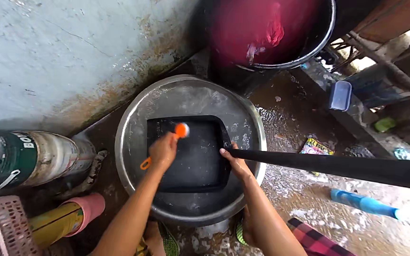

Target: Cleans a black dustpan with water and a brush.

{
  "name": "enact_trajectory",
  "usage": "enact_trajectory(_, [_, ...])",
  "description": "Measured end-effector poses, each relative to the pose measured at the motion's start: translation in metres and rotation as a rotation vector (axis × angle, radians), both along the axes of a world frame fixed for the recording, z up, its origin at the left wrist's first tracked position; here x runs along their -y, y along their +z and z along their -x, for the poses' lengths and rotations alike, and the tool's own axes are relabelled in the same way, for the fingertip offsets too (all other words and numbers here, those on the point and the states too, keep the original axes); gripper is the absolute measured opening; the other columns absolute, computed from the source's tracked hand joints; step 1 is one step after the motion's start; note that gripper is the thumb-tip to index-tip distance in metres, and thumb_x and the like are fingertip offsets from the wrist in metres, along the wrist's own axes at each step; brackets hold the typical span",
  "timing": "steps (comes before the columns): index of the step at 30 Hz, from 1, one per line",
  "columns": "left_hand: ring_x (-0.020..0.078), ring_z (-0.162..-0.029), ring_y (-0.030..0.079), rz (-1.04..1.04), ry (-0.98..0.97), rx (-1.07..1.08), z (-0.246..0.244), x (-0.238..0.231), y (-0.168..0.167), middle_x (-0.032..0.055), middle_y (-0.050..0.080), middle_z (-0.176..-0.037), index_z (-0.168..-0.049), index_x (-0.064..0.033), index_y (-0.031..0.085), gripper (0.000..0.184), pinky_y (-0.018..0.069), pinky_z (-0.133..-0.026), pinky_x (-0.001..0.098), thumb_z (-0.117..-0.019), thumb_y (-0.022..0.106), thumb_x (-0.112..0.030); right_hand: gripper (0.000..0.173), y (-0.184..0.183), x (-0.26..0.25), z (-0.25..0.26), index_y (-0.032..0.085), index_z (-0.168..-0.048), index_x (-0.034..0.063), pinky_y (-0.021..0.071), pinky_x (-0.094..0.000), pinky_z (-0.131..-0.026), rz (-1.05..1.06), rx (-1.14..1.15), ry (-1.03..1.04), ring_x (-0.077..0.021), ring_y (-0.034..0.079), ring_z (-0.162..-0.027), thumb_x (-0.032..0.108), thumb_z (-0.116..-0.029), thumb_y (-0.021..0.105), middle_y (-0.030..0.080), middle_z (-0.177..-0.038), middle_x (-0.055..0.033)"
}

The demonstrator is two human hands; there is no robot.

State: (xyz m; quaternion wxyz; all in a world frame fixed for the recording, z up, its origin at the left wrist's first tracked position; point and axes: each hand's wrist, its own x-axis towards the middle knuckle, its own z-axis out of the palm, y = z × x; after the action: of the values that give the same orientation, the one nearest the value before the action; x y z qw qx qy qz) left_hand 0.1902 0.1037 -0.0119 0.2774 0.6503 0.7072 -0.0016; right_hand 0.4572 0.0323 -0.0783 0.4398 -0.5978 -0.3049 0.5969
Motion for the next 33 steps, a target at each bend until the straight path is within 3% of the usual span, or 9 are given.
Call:
enact_trajectory(4, [0.0458, -0.121, 0.062, 0.307, -0.051, 0.018, -0.036, 0.059, -0.025, 0.0254, 0.064, -0.131, -0.145, -0.0095, 0.055, 0.041, 0.0473, -0.098, 0.0659, -0.1058, 0.048, -0.021, 0.094, 0.006, -0.005, -0.014, 0.025, -0.154, -0.0003, 0.0553, -0.0286, -0.096, 0.052, -0.176, 0.163, -0.0106, 0.063, -0.112, 0.024, -0.0801, 0.078, 0.058, -0.132, -0.0120])
enact_trajectory(9, [0.0383, -0.111, 0.067, 0.290, -0.314, 0.215, -0.068, 0.083, 0.023, 0.0187, 0.071, -0.117, -0.131, -0.0097, 0.066, 0.035, 0.0497, -0.095, 0.0602, -0.1065, 0.050, -0.030, 0.097, 0.019, 0.005, -0.028, 0.031, -0.150, 0.0050, 0.0569, -0.0319, -0.092, 0.113, -0.338, 0.196, -0.0101, 0.065, -0.105, 0.032, -0.0733, 0.084, 0.064, -0.120, -0.0050])
enact_trajectory(12, [0.0418, -0.107, 0.068, 0.198, -0.406, 0.078, -0.106, 0.083, 0.056, 0.0212, 0.070, -0.119, -0.133, -0.0101, 0.064, 0.033, 0.0521, -0.088, 0.0608, -0.1067, 0.048, -0.021, 0.077, 0.031, 0.005, -0.033, 0.045, -0.134, 0.0075, 0.0605, -0.0322, -0.081, 0.166, -0.364, 0.258, -0.0110, 0.070, -0.091, 0.040, -0.0756, 0.082, 0.071, -0.103, -0.0010])
enact_trajectory(16, [0.0456, -0.113, 0.063, 0.300, -0.598, -0.137, -0.156, 0.059, 0.093, 0.0273, 0.062, -0.129, -0.145, -0.0090, 0.054, 0.041, 0.0502, -0.090, 0.0588, -0.1082, 0.035, -0.007, 0.029, 0.036, 0.009, -0.041, 0.053, -0.116, 0.0078, 0.0577, -0.0285, -0.074, 0.242, -0.324, 0.331, -0.0078, 0.067, -0.083, 0.032, -0.1014, 0.047, 0.068, -0.094, 0.0018])
enact_trajectory(19, [0.0472, -0.109, 0.064, 0.252, -0.792, -0.144, -0.158, 0.061, 0.089, 0.0290, 0.063, -0.126, -0.140, -0.0054, 0.057, 0.037, 0.0501, -0.088, 0.0596, -0.1087, 0.040, -0.013, 0.036, 0.035, 0.018, -0.047, 0.059, -0.101, 0.0141, 0.0598, -0.0295, -0.066, 0.228, -0.458, 0.343, -0.0089, 0.070, -0.074, 0.045, -0.0848, 0.067, 0.072, -0.083, 0.0037])
enact_trajectory(21, [0.0476, -0.109, 0.064, 0.249, -0.806, -0.152, -0.161, 0.066, 0.086, 0.0294, 0.062, -0.128, -0.142, -0.0064, 0.055, 0.038, 0.0502, -0.088, 0.0600, -0.1088, 0.044, -0.022, 0.061, 0.036, 0.020, -0.043, 0.057, -0.106, 0.0151, 0.0617, -0.0329, -0.063, 0.188, -0.538, 0.297, -0.0117, 0.071, -0.073, 0.055, -0.0690, 0.085, 0.072, -0.083, 0.0027])
enact_trajectory(23, [0.0467, -0.111, 0.064, 0.279, -0.741, -0.182, -0.159, 0.060, 0.084, 0.0281, 0.062, -0.129, -0.146, -0.0095, 0.052, 0.041, 0.0504, -0.088, 0.0599, -0.1083, 0.046, -0.023, 0.071, 0.034, 0.014, -0.038, 0.045, -0.126, 0.0082, 0.0634, -0.0373, -0.064, 0.159, -0.486, 0.325, -0.0155, 0.072, -0.080, 0.052, -0.0799, 0.077, 0.069, -0.093, -0.0007])
enact_trajectory(25, [0.0459, -0.113, 0.064, 0.309, -0.647, -0.178, -0.149, 0.053, 0.087, 0.0265, 0.064, -0.125, -0.144, -0.0095, 0.054, 0.038, 0.0498, -0.090, 0.0608, -0.1077, 0.046, -0.017, 0.049, 0.032, 0.005, -0.026, 0.043, -0.130, 0.0023, 0.0613, -0.0376, -0.066, 0.181, -0.373, 0.297, -0.0177, 0.069, -0.082, 0.036, -0.0973, 0.057, 0.067, -0.098, -0.0063])
enact_trajectory(33, [0.0430, -0.116, 0.063, 0.565, -0.711, -0.179, -0.059, 0.075, 0.102, 0.0219, 0.068, -0.119, -0.127, -0.0092, 0.066, 0.030, 0.0480, -0.092, 0.0648, -0.1066, 0.050, -0.024, 0.043, -0.001, 0.007, 0.034, 0.038, -0.141, 0.0012, 0.0587, -0.0420, -0.076, 0.199, -0.350, -0.006, -0.0237, 0.066, -0.096, 0.025, -0.1071, 0.050, 0.060, -0.118, -0.0171])
